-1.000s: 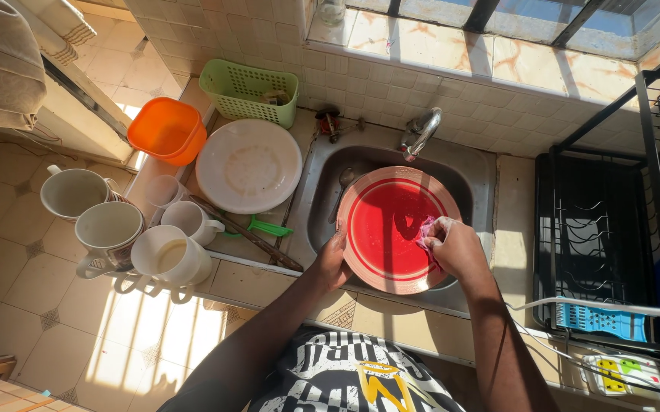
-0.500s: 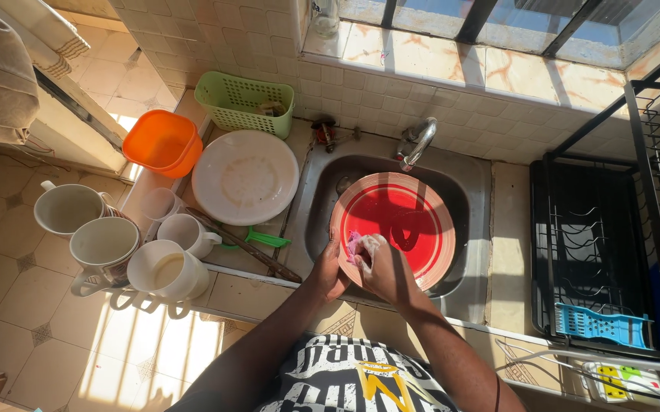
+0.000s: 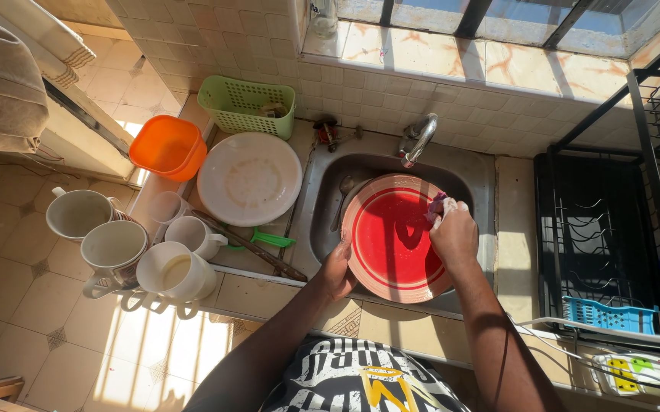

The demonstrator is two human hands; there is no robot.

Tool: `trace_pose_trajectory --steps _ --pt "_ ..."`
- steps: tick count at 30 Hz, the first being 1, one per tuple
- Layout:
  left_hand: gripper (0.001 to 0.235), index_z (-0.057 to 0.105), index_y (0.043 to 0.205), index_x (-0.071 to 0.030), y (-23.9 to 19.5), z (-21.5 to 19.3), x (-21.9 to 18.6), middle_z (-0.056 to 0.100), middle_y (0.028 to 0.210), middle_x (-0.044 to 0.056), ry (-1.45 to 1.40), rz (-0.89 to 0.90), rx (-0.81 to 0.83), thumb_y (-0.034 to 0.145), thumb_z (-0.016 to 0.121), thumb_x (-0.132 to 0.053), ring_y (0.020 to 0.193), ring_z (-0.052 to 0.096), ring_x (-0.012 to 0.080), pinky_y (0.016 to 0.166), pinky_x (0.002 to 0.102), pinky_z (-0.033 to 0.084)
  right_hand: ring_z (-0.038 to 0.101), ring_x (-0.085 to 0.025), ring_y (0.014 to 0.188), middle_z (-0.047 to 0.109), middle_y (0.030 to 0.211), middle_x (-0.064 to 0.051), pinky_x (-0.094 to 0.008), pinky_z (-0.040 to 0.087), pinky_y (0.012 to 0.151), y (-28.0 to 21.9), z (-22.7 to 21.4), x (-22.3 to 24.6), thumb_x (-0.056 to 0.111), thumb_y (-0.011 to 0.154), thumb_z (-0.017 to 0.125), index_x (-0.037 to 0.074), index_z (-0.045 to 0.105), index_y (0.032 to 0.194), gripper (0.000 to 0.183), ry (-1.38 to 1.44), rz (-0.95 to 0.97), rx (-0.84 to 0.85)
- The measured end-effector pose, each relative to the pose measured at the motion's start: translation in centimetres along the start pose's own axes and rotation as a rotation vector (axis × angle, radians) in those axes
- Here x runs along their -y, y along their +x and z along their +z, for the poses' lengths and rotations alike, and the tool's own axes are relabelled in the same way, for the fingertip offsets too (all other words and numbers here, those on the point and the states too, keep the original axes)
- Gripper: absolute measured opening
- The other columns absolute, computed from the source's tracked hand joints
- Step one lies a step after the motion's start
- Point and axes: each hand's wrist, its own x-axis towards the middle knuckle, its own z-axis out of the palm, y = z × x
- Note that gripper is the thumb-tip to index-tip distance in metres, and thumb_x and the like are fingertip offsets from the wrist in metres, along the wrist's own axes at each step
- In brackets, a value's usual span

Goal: Washing a frying pan and a plate in a kitchen sink using a sponge and water

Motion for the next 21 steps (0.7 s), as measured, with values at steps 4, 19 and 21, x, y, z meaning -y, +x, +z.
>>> trace_pose_trajectory --steps 4,19,21 --pt "0.063 0.057 0.141 -0.007 -1.2 1.2 -0.5 0.067 0.13 0.023 -0.012 -0.036 -0.014 0.101 0.054 -0.055 0.113 0.068 0.0394 0.105 0.056 0.05 0.07 -0.054 0.095 0.066 0.104 -0.025 -0.06 0.057 0.085 2.5 -0.6 3.6 0.018 0.093 0.063 0.004 0.064 0.107 0.02 0.093 -0.063 -0.041" --pt "0.071 0.066 0.134 -0.008 -1.3 0.0 1.2 0.073 0.119 0.017 -0.045 0.083 0.051 0.104 0.058 -0.072 0.102 0.075 0.0317 0.094 0.051 0.058 0.071 -0.041 0.102 0.068 0.105 -0.012 -0.053 0.058 0.087 -1.0 5.4 9.3 0.034 0.093 0.069 0.019 0.069 0.102 0.018 0.153 -0.521 0.191" --pt "0.069 0.066 0.134 -0.008 -2.9 0.9 1.5 0.073 0.119 0.017 -0.07 0.148 0.041 0.106 0.056 -0.07 0.104 0.074 0.0302 0.095 0.049 0.058 0.071 -0.039 0.104 0.07 0.103 -0.01 -0.051 0.057 0.09 -2.8 4.7 9.7 0.036 0.092 0.07 0.021 0.07 0.102 0.018 0.134 -0.54 0.258"
